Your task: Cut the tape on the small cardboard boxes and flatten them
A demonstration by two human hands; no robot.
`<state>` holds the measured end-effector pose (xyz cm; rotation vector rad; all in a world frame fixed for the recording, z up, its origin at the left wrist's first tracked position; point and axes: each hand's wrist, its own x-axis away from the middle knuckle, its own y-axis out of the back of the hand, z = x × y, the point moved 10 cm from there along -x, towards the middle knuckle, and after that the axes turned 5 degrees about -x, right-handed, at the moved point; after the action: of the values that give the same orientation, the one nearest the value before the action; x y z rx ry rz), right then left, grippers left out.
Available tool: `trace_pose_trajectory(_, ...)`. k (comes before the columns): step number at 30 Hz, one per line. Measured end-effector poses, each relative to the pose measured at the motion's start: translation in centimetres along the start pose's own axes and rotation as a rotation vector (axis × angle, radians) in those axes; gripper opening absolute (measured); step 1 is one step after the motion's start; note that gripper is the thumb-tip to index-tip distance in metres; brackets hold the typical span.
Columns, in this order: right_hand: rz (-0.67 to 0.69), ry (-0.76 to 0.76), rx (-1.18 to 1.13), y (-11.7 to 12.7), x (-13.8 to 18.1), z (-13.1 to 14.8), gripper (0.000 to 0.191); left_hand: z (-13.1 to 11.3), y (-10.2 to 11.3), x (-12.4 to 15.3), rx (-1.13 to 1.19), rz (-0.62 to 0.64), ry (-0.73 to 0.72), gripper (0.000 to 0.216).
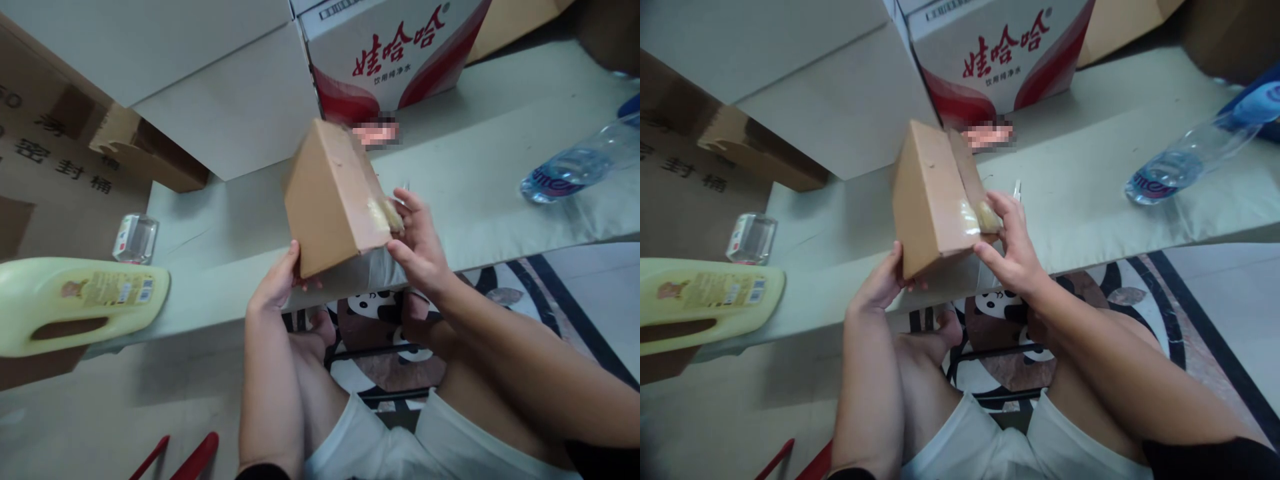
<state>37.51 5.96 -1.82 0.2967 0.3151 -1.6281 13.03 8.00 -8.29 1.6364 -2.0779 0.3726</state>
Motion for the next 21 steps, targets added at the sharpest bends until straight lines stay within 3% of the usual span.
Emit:
trace_pose_trajectory(4,-0.057,-0.004,-0.09,0.7,0.0,0.0,0.072,0.9,-2.7,1.0,-0.164,0.277,0.088,0.07)
trace_pose_trajectory(7,-0.064,0.034,-0.038,0.9,0.1,0.5,0.061,1.0,-2.8,0.7,-0.294,0.293,0.094,0.062)
trace_pose_trajectory(10,0.014,0.089,0.03,0.2,0.3,1.2,0.052,0.3,-0.5,-0.6,-0.339,0.059,0.054,0.045)
trace_pose_trajectory(12,0.067,0.101,0.05,-0.4,0.5,1.3,0.051,-0.9,1.8,-1.0,-0.321,-0.178,-0.031,0.037)
trace_pose_trajectory(14,0.114,0.106,0.046,-1.1,0.7,1.4,0.047,-2.9,4.2,-0.3,-0.257,-0.435,-0.229,0.03)
trace_pose_trajectory(17,0.196,0.149,0.032,-2.1,0.8,2.2,0.038,-6.0,6.5,2.9,-0.223,-0.753,-0.628,0.036)
trace_pose_trajectory(19,0.224,0.201,0.013,-2.4,1.0,3.1,0.031,-6.9,6.9,4.5,-0.246,-0.837,-0.798,0.039)
trace_pose_trajectory(21,0.229,0.229,-0.011,-2.4,1.0,4.0,0.023,-7.0,7.3,5.2,-0.229,-0.85,-0.876,0.043)
